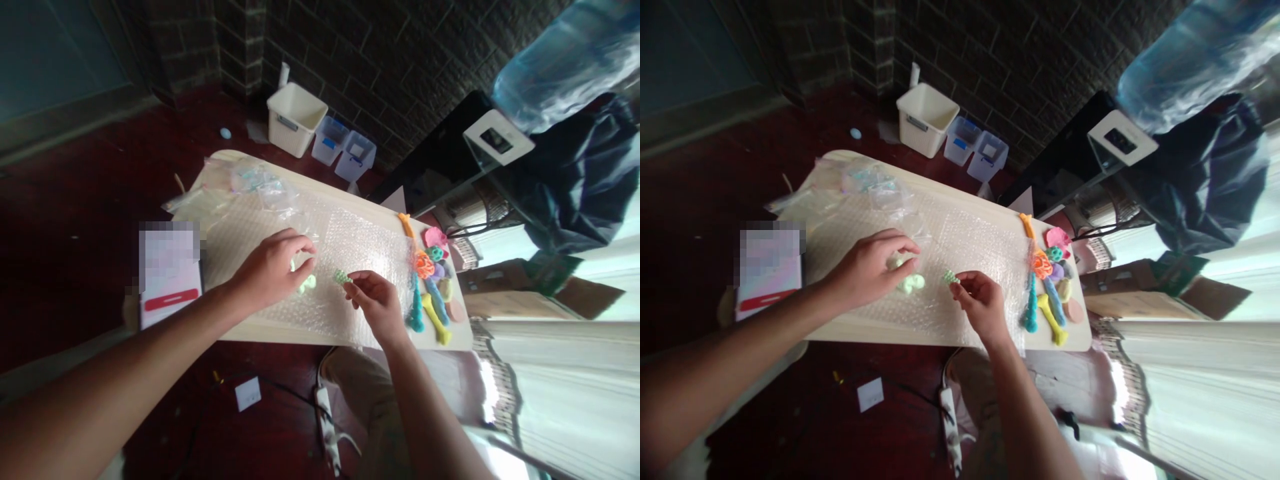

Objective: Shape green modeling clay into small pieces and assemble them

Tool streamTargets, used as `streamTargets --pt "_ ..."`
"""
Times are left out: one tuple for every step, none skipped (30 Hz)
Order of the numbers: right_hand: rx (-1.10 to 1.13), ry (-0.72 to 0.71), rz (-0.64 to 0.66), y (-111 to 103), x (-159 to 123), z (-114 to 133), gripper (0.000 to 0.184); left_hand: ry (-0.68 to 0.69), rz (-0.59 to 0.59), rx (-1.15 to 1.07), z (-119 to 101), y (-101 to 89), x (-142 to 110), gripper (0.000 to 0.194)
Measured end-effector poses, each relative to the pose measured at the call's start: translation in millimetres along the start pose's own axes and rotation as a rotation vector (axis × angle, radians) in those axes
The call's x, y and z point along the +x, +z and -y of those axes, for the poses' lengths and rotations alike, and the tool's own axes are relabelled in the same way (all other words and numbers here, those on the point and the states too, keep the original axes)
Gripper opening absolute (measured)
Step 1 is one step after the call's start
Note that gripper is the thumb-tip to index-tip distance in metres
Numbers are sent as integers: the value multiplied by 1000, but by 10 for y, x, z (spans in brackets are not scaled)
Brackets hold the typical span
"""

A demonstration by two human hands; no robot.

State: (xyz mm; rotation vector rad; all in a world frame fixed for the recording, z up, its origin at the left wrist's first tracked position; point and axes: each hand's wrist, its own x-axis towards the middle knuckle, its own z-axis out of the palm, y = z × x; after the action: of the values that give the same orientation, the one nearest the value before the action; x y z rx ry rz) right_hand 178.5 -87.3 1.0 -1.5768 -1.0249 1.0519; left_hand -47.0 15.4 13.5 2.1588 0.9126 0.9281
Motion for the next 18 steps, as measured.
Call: streamTargets --pt "-32 3 -2 -35 -19 -3 27 17 38 41 -2 8 -29 12" --pt "-59 3 0 -68 -38 -6 29 35 75 86 -3 21 -59 14" --pt "-81 0 3 -99 -53 -9 30 53 106 133 -2 38 -87 16" --pt "-99 -2 5 -127 -65 -16 31 68 131 183 4 58 -112 20" --pt "-114 -4 9 -152 -72 -26 33 80 149 231 14 80 -133 23" --pt "-126 -5 14 -175 -75 -40 34 87 162 276 29 103 -149 26" --pt "-138 -4 20 -196 -73 -57 35 92 170 314 47 128 -159 27" --pt "-153 0 26 -216 -68 -75 37 94 173 342 65 153 -163 25" --pt "-174 4 30 -236 -62 -90 39 97 175 359 82 179 -160 21" --pt "-202 10 32 -256 -55 -101 42 99 175 364 92 204 -150 17" --pt "-241 18 32 -277 -48 -103 44 101 172 355 95 227 -133 13" --pt "-298 25 23 -298 -44 -94 47 102 166 335 87 247 -112 10" --pt "-376 26 5 -318 -42 -75 48 103 157 305 68 264 -87 9" --pt "-476 15 -27 -334 -43 -44 48 105 146 266 39 276 -62 8" --pt "-588 -8 -77 -343 -48 -6 46 103 129 219 1 284 -39 8" --pt "-692 -43 -134 -343 -57 37 42 94 111 161 -42 289 -21 8" --pt "-763 -86 -193 -332 -68 80 39 81 94 93 -86 292 -9 7" --pt "-774 -122 -233 -308 -82 119 38 57 79 17 -129 295 -3 7"
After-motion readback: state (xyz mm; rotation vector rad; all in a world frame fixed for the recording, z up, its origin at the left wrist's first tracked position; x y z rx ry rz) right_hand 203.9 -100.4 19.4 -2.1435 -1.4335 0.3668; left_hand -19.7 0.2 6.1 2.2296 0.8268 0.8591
